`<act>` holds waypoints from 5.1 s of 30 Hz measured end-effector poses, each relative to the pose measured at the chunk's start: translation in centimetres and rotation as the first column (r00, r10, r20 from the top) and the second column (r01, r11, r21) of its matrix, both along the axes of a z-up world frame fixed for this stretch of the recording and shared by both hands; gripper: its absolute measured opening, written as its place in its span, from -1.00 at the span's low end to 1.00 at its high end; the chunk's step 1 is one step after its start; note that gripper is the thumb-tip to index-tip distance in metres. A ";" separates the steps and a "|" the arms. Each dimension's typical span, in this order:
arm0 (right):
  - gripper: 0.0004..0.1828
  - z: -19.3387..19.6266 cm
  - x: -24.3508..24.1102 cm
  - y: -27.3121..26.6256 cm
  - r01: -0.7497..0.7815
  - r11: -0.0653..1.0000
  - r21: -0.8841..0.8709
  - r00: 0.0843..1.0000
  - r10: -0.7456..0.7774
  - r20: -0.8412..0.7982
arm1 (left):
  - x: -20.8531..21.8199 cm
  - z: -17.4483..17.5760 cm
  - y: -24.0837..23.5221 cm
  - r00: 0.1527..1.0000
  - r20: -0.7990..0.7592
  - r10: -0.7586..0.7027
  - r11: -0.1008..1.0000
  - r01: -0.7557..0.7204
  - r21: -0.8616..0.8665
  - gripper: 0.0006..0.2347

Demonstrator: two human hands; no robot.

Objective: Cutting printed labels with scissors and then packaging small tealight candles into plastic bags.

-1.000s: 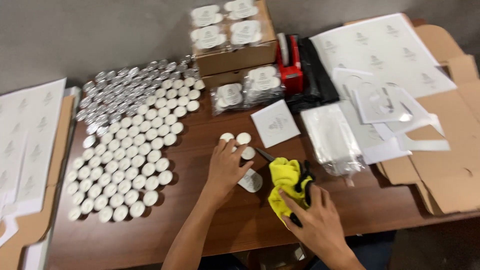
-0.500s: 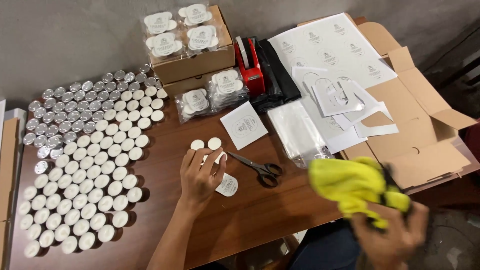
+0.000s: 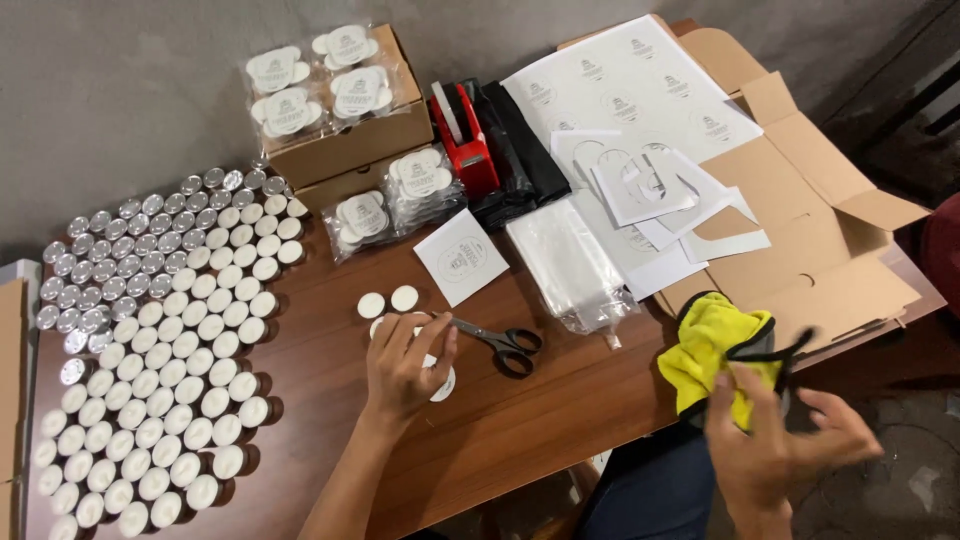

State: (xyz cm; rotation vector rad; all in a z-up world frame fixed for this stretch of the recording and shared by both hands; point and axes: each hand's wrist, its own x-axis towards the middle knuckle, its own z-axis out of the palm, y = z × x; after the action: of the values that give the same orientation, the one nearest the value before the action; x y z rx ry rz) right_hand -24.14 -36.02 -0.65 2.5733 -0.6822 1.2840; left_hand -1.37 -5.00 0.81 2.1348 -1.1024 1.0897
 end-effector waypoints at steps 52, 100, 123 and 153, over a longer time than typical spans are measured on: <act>-0.94 -1.1 4.2 -2.7 -0.597 0.451 0.663 0.802 0.359 0.478 | -2.7 -6.4 -16.6 0.907 -0.414 0.082 0.992 -0.036 0.118 -0.71; -0.77 0.7 21.8 17.1 -0.145 -0.590 0.794 0.593 0.591 0.547 | -2.8 0.9 9.2 0.271 -0.637 -0.721 0.417 -0.565 -0.712 -0.87; -0.77 0.2 20.8 15.9 -0.200 -0.493 0.847 0.690 0.543 0.479 | -3.0 -1.7 6.1 0.268 -0.695 -0.667 0.413 -0.643 -0.645 -0.79; -0.62 -1.9 22.3 16.2 0.026 -0.569 0.822 0.603 0.665 0.441 | -2.0 -4.3 8.7 0.013 -0.472 -0.881 0.391 -0.540 -0.745 -0.55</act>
State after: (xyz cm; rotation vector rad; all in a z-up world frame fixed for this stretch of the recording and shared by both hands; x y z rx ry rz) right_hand -1.83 -19.81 -2.53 4.7069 -0.6219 -1.2105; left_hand -3.33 3.72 -3.45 0.9368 0.0931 -0.3593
